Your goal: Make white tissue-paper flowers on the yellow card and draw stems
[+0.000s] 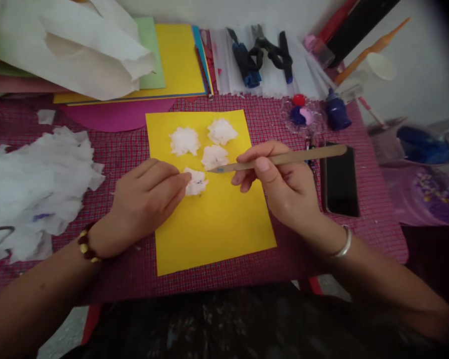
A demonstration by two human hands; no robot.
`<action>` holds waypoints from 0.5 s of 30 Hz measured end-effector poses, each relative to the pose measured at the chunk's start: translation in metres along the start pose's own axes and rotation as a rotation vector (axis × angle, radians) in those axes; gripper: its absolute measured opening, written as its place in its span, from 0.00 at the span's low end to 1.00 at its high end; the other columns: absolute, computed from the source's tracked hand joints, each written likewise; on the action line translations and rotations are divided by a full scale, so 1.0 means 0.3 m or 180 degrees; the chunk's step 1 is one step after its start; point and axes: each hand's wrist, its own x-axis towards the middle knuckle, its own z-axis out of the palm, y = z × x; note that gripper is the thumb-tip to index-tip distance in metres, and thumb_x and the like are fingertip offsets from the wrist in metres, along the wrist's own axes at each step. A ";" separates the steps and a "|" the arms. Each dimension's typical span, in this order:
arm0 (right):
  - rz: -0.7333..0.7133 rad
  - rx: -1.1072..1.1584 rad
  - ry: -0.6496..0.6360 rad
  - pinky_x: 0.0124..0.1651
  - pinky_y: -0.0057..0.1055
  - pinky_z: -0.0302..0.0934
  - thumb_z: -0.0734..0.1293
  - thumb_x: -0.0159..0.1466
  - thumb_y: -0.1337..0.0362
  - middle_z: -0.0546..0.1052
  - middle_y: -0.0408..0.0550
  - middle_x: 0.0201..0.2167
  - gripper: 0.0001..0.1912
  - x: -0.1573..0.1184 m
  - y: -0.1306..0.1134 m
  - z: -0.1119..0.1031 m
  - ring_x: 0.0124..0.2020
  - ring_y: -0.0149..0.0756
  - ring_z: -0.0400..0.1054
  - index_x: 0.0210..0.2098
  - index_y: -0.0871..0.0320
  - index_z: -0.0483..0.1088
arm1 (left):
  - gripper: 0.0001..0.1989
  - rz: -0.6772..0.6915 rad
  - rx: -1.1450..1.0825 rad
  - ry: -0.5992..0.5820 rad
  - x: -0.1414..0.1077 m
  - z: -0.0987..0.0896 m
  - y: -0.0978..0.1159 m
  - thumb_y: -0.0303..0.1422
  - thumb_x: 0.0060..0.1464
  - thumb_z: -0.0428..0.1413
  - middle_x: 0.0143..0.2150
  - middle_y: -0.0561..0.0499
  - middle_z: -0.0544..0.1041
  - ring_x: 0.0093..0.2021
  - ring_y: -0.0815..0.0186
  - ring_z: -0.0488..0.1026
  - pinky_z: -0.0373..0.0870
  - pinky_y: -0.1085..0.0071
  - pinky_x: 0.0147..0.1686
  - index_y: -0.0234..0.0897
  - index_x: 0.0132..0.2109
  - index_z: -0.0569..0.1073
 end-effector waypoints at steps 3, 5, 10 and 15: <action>-0.0206 -0.0088 -0.0102 0.32 0.27 0.69 0.66 0.79 0.52 0.79 0.42 0.32 0.15 0.042 -0.004 0.013 0.30 0.28 0.75 0.42 0.54 0.76 | 0.05 0.0011 -0.0009 -0.0073 -0.016 0.027 -0.010 0.25 0.69 0.61 0.38 0.51 0.80 0.36 0.62 0.76 0.75 0.65 0.35 0.40 0.48 0.76; -0.0320 -0.0159 -0.0214 0.33 0.26 0.69 0.66 0.79 0.53 0.79 0.42 0.31 0.16 0.063 0.001 0.024 0.30 0.28 0.74 0.41 0.56 0.76 | 0.06 -0.0013 -0.0040 -0.0101 -0.019 0.030 -0.007 0.24 0.69 0.60 0.38 0.50 0.80 0.36 0.61 0.76 0.74 0.66 0.36 0.40 0.48 0.75; -0.0162 -0.0715 -0.0572 0.38 0.30 0.68 0.60 0.80 0.44 0.78 0.43 0.30 0.24 0.084 0.017 0.047 0.32 0.31 0.73 0.42 0.57 0.74 | 0.05 0.0054 0.0027 -0.0249 -0.025 0.029 0.011 0.24 0.69 0.61 0.37 0.51 0.79 0.36 0.61 0.75 0.73 0.66 0.37 0.38 0.47 0.75; -0.0073 -0.0925 -0.0789 0.39 0.30 0.66 0.57 0.80 0.42 0.76 0.44 0.31 0.28 0.091 0.043 0.053 0.35 0.32 0.73 0.44 0.58 0.73 | 0.05 0.0017 -0.0025 -0.0204 -0.030 0.044 0.015 0.25 0.70 0.59 0.34 0.53 0.76 0.34 0.62 0.73 0.71 0.65 0.35 0.40 0.44 0.75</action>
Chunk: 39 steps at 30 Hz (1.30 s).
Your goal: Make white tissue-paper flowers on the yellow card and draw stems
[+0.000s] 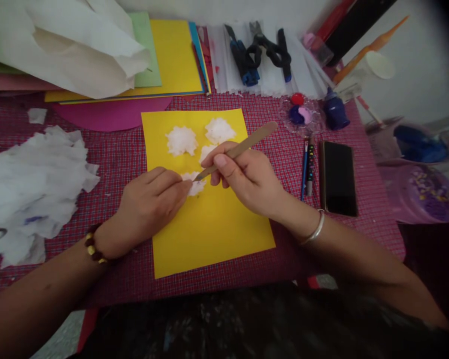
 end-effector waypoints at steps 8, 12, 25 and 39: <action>0.0094 0.0043 -0.0101 0.39 0.30 0.66 0.58 0.79 0.40 0.76 0.45 0.31 0.27 0.015 0.028 0.014 0.36 0.35 0.73 0.42 0.55 0.74 | 0.08 -0.0047 -0.0055 -0.0174 0.006 -0.006 0.005 0.24 0.69 0.59 0.34 0.52 0.78 0.34 0.60 0.73 0.72 0.64 0.34 0.42 0.40 0.73; 0.0093 -0.0113 -0.0096 0.40 0.32 0.66 0.59 0.78 0.39 0.77 0.46 0.32 0.27 0.015 0.028 0.022 0.38 0.37 0.73 0.41 0.54 0.75 | 0.08 -0.0150 -0.0220 -0.0142 -0.002 -0.013 0.012 0.23 0.68 0.59 0.38 0.50 0.82 0.37 0.59 0.77 0.76 0.63 0.39 0.42 0.45 0.77; 0.0010 -0.0708 -0.0576 0.45 0.35 0.65 0.61 0.79 0.47 0.80 0.49 0.37 0.20 0.018 -0.007 0.036 0.40 0.39 0.73 0.43 0.55 0.76 | 0.12 -0.1968 -0.0503 -0.0167 -0.008 -0.098 -0.027 0.36 0.71 0.51 0.37 0.54 0.82 0.37 0.65 0.80 0.75 0.62 0.35 0.43 0.43 0.80; 0.0572 0.0700 0.0724 0.29 0.29 0.67 0.67 0.75 0.42 0.76 0.41 0.26 0.21 -0.090 -0.004 -0.035 0.26 0.31 0.70 0.39 0.53 0.77 | 0.08 -0.1642 -0.1119 -0.0120 -0.008 -0.069 -0.034 0.31 0.67 0.57 0.33 0.54 0.82 0.33 0.65 0.79 0.70 0.67 0.30 0.42 0.37 0.77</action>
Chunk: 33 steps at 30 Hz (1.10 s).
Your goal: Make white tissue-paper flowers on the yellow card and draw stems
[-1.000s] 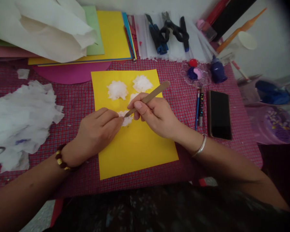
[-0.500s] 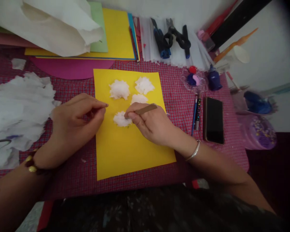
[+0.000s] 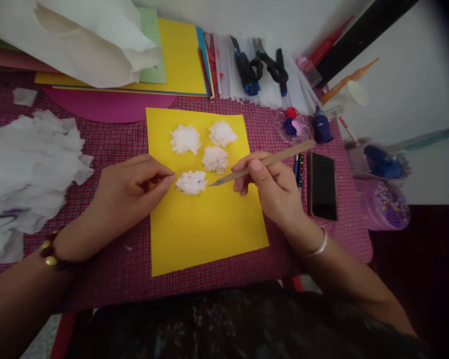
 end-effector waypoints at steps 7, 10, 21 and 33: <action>0.0929 0.0854 0.0111 0.26 0.30 0.62 0.75 0.69 0.52 0.77 0.44 0.22 0.11 -0.060 0.067 -0.003 0.23 0.33 0.69 0.37 0.52 0.82 | 0.09 -0.0052 0.0276 -0.0680 -0.234 -0.118 0.178 0.27 0.72 0.54 0.38 0.49 0.83 0.37 0.65 0.81 0.77 0.70 0.38 0.38 0.40 0.77; 0.0986 0.0730 0.0040 0.27 0.36 0.60 0.75 0.68 0.56 0.78 0.50 0.24 0.08 -0.059 0.082 -0.006 0.24 0.38 0.71 0.35 0.50 0.85 | 0.07 -0.0218 0.1099 -0.0371 -0.381 -0.140 0.194 0.27 0.72 0.55 0.45 0.45 0.85 0.44 0.59 0.83 0.82 0.62 0.48 0.37 0.49 0.78; 0.0774 0.0458 0.0134 0.32 0.44 0.61 0.80 0.62 0.50 0.77 0.53 0.24 0.11 -0.063 0.084 0.021 0.25 0.41 0.69 0.31 0.50 0.86 | 0.10 -0.0739 0.2509 0.0569 -0.579 -0.287 -0.024 0.29 0.68 0.58 0.52 0.39 0.84 0.52 0.48 0.82 0.82 0.48 0.52 0.40 0.54 0.79; 0.0623 0.0442 0.0063 0.30 0.40 0.64 0.78 0.67 0.52 0.78 0.53 0.24 0.11 -0.062 0.100 0.017 0.24 0.39 0.71 0.34 0.51 0.86 | 0.05 -0.0554 0.2542 0.0740 -0.496 -0.311 -0.108 0.29 0.68 0.58 0.39 0.46 0.81 0.41 0.55 0.75 0.73 0.55 0.43 0.43 0.41 0.76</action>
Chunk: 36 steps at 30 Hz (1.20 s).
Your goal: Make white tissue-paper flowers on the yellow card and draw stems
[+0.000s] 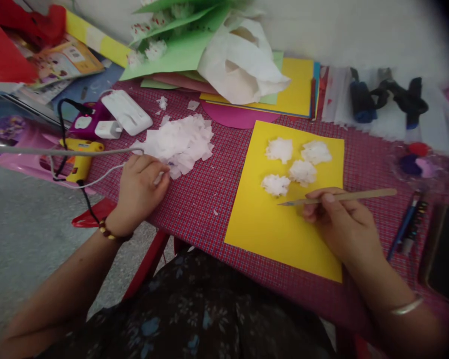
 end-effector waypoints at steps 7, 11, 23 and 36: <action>0.0124 -0.0027 -0.0138 0.32 0.28 0.68 0.78 0.66 0.47 0.80 0.44 0.26 0.15 -0.005 0.000 -0.009 0.26 0.31 0.73 0.37 0.52 0.85 | 0.13 0.0652 0.0438 -0.0999 0.000 -0.075 -0.002 0.31 0.75 0.50 0.42 0.45 0.84 0.43 0.55 0.76 0.70 0.58 0.43 0.39 0.46 0.80; 0.0132 0.0008 -0.0195 0.34 0.25 0.68 0.77 0.69 0.50 0.80 0.41 0.27 0.13 -0.006 0.007 -0.013 0.27 0.29 0.73 0.38 0.52 0.84 | 0.16 0.0986 0.0512 -0.1339 0.037 -0.084 -0.013 0.27 0.74 0.47 0.39 0.46 0.82 0.43 0.55 0.76 0.68 0.59 0.43 0.40 0.46 0.80; -0.0005 -0.0063 -0.0257 0.31 0.33 0.64 0.72 0.73 0.58 0.78 0.47 0.26 0.10 0.004 0.006 0.001 0.26 0.33 0.73 0.38 0.55 0.82 | 0.03 -0.1790 -0.2247 -0.0843 0.089 -0.130 0.109 0.34 0.57 0.61 0.31 0.51 0.78 0.30 0.64 0.72 0.69 0.65 0.33 0.43 0.34 0.76; -0.0146 0.0015 -0.1121 0.38 0.29 0.65 0.79 0.64 0.58 0.74 0.38 0.33 0.16 -0.073 -0.086 0.104 0.33 0.29 0.67 0.37 0.53 0.69 | 0.07 -0.2220 -0.4957 -0.2889 0.244 0.025 0.582 0.37 0.50 0.67 0.26 0.53 0.75 0.25 0.70 0.68 0.68 0.74 0.25 0.40 0.31 0.79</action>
